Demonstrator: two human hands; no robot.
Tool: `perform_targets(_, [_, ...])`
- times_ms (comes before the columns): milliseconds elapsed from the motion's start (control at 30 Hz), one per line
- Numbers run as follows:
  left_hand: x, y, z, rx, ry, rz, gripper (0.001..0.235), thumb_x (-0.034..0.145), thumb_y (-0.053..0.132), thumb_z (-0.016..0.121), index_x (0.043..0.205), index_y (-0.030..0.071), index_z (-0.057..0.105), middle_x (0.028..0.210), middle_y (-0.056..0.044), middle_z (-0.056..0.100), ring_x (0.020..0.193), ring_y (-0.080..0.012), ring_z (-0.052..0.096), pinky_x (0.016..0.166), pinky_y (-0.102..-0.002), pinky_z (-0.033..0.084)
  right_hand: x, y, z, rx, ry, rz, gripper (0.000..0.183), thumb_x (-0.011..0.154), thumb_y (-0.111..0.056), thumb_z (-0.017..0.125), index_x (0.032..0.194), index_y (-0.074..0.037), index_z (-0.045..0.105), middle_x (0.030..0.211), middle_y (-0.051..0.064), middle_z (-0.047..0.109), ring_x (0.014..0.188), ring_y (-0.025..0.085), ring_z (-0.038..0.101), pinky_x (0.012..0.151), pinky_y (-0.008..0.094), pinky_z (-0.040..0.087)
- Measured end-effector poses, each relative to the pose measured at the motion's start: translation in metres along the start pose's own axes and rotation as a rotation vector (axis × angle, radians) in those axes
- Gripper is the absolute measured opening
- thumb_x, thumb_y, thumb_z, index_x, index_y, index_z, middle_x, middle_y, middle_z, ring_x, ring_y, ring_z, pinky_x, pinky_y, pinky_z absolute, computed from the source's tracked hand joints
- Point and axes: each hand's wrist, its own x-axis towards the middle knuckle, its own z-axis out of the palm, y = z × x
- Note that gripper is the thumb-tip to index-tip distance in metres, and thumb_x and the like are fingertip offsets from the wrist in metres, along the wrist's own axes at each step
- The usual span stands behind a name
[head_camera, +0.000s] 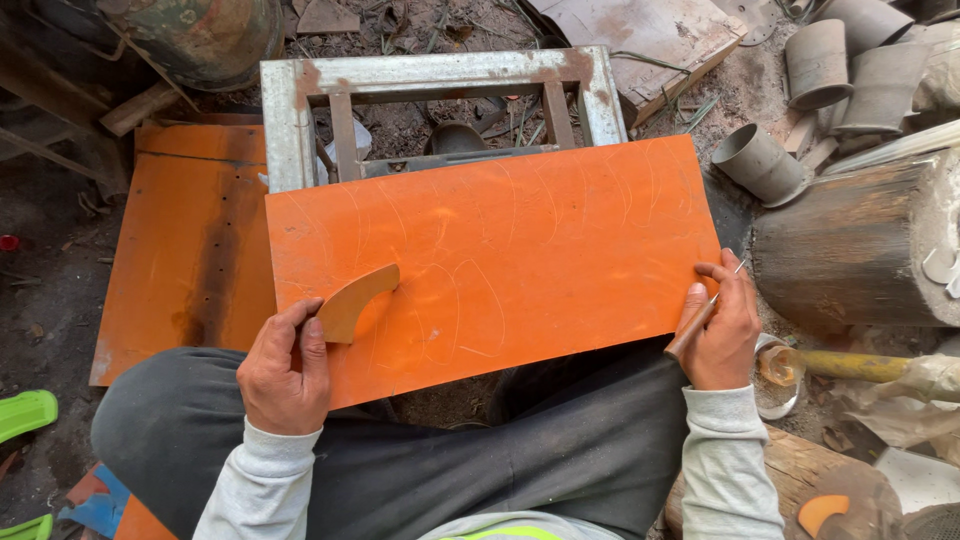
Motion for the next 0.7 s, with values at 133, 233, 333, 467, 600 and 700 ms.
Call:
perform_targets(133, [0.0011, -0.0010, 0.0017, 0.007, -0.022, -0.038, 0.017, 0.105, 0.008, 0.062, 0.120, 0.001, 0.068, 0.095, -0.012, 0.072, 0.077, -0.0174, 0.070, 0.066, -0.029, 0.056, -0.0017, 0.0008, 0.0047, 0.001, 0.025, -0.012, 0.024, 0.107, -0.013, 0.055, 0.123, 0.005, 0.062, 0.147, 0.034, 0.055, 0.134, 0.048, 0.057, 0.108, 0.050, 0.050])
perform_targets(233, [0.0010, -0.0011, 0.0021, 0.015, -0.026, -0.046, 0.017, 0.105, 0.007, 0.062, 0.120, 0.001, 0.069, 0.094, -0.011, 0.072, 0.078, -0.0170, 0.069, 0.067, -0.029, 0.056, -0.0032, 0.0017, 0.0068, -0.013, 0.039, -0.019, 0.024, 0.108, -0.013, 0.055, 0.123, 0.005, 0.061, 0.147, 0.034, 0.055, 0.137, 0.049, 0.056, 0.112, 0.051, 0.048])
perform_targets(333, [0.0016, -0.0002, 0.0024, 0.016, -0.030, -0.079, 0.018, 0.104, 0.006, 0.062, 0.119, 0.001, 0.069, 0.093, -0.011, 0.072, 0.075, -0.0171, 0.069, 0.065, -0.029, 0.055, -0.0024, 0.0013, 0.0074, -0.020, 0.046, -0.020, 0.024, 0.108, -0.013, 0.055, 0.122, 0.005, 0.062, 0.146, 0.034, 0.055, 0.136, 0.049, 0.056, 0.112, 0.052, 0.048])
perform_targets(467, [0.0028, -0.0001, 0.0029, -0.007, -0.017, -0.055, 0.017, 0.105, 0.006, 0.061, 0.120, 0.001, 0.068, 0.097, -0.012, 0.072, 0.081, -0.0172, 0.071, 0.068, -0.029, 0.056, -0.0026, 0.0012, 0.0079, -0.027, 0.048, -0.020, 0.024, 0.107, -0.013, 0.055, 0.122, 0.005, 0.062, 0.146, 0.034, 0.056, 0.135, 0.049, 0.056, 0.111, 0.052, 0.048])
perform_targets(600, [0.0036, 0.0002, 0.0034, -0.019, -0.018, -0.079, 0.018, 0.105, 0.006, 0.061, 0.120, 0.001, 0.069, 0.096, -0.012, 0.072, 0.082, -0.0177, 0.071, 0.069, -0.029, 0.056, -0.0021, 0.0016, 0.0084, -0.039, 0.050, -0.022, 0.024, 0.107, -0.013, 0.056, 0.121, 0.005, 0.062, 0.146, 0.034, 0.056, 0.135, 0.049, 0.057, 0.110, 0.052, 0.048])
perform_targets(700, [0.0041, 0.0000, 0.0034, -0.025, -0.011, -0.055, 0.018, 0.105, 0.005, 0.061, 0.120, 0.001, 0.068, 0.099, -0.012, 0.072, 0.086, -0.0185, 0.072, 0.072, -0.030, 0.057, -0.0012, 0.0008, 0.0094, -0.041, 0.057, -0.015, 0.024, 0.106, -0.012, 0.056, 0.120, 0.005, 0.063, 0.145, 0.033, 0.057, 0.134, 0.048, 0.057, 0.109, 0.052, 0.049])
